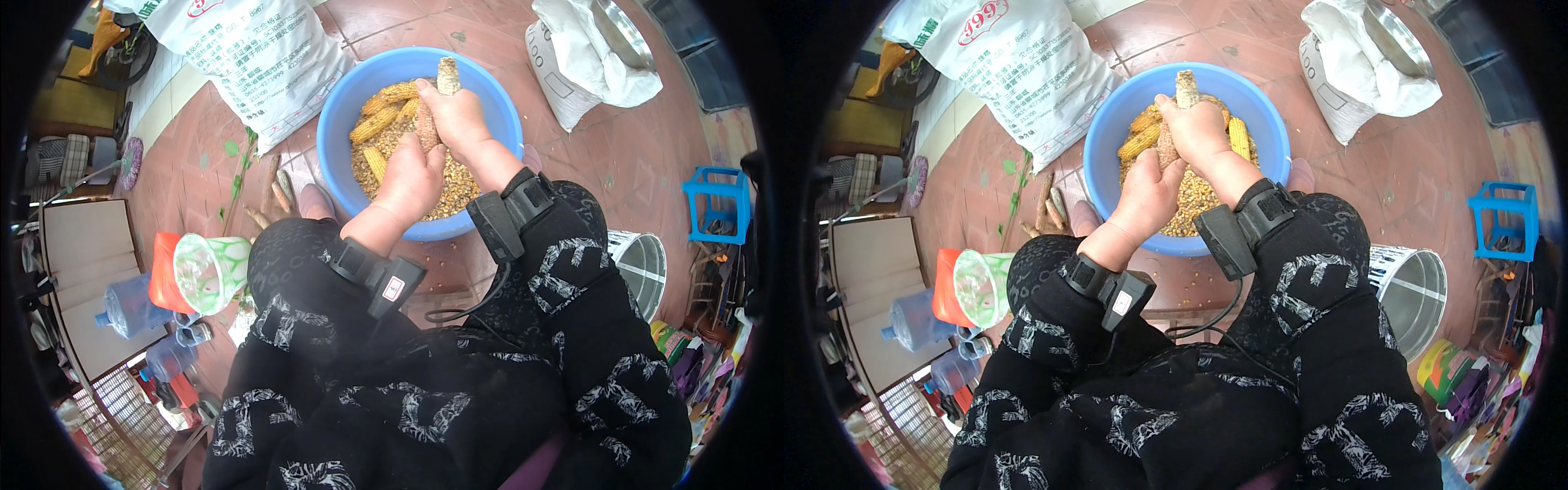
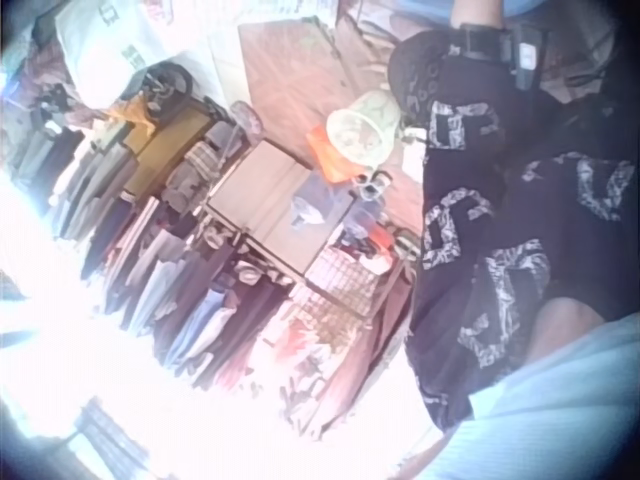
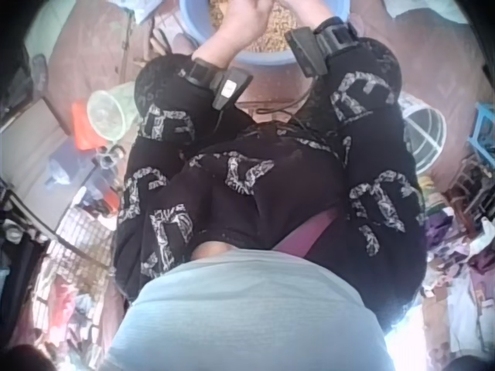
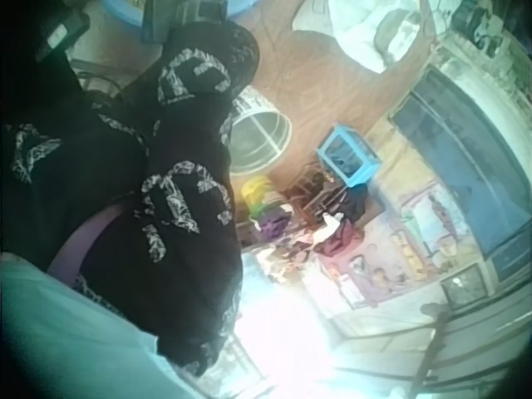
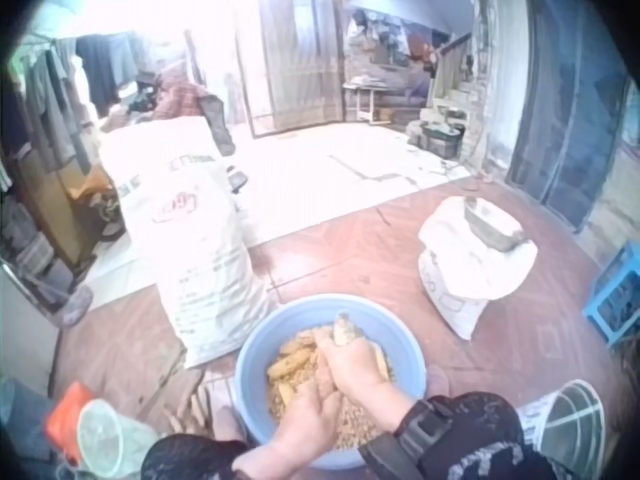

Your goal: The person sits and shucks corn cobs by hand, rubbing kernels off the cobs into a blue basin. The person handles multiple cobs one at a time, rotating them to remove kernels and placing the stripped cobs back into the basin.

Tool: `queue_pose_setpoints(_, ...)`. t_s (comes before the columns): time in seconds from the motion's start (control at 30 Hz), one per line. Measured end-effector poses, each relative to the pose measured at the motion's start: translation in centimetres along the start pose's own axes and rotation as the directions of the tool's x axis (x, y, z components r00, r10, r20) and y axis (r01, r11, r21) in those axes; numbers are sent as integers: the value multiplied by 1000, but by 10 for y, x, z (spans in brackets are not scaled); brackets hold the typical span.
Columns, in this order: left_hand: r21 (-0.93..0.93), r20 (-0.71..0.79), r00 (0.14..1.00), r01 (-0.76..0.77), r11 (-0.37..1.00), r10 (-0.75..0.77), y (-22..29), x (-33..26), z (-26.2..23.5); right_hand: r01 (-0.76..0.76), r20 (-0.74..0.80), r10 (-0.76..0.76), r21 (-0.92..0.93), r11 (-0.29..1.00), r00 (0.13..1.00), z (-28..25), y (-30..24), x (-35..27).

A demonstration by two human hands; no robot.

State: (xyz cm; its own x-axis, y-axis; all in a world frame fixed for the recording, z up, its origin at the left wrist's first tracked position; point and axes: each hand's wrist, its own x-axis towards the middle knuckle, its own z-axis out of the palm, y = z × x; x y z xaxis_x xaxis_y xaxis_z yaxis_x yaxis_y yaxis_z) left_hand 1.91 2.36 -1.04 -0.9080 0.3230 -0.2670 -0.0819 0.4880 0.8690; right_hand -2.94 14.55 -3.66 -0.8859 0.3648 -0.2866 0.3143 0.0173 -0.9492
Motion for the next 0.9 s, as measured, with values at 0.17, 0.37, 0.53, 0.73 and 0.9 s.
queue_pose_setpoints(0.17,-127,42,997,67,990,-62,1,1,0,-29,-6,30,75,997,1000,-4,-3,-1)
queue_pose_setpoints(0.37,-684,271,962,225,693,-46,3,6,-17,-60,100,23,390,919,995,-11,-11,-2)
queue_pose_setpoints(0.53,-878,474,859,445,177,193,-10,17,-45,-205,312,31,544,814,949,-20,-18,7)
queue_pose_setpoints(0.73,-876,480,838,476,82,260,-23,17,-51,-228,352,80,402,887,933,-20,-23,0)
queue_pose_setpoints(0.9,-814,472,881,419,402,39,-20,17,-43,-250,353,69,500,829,933,-17,-26,-2)
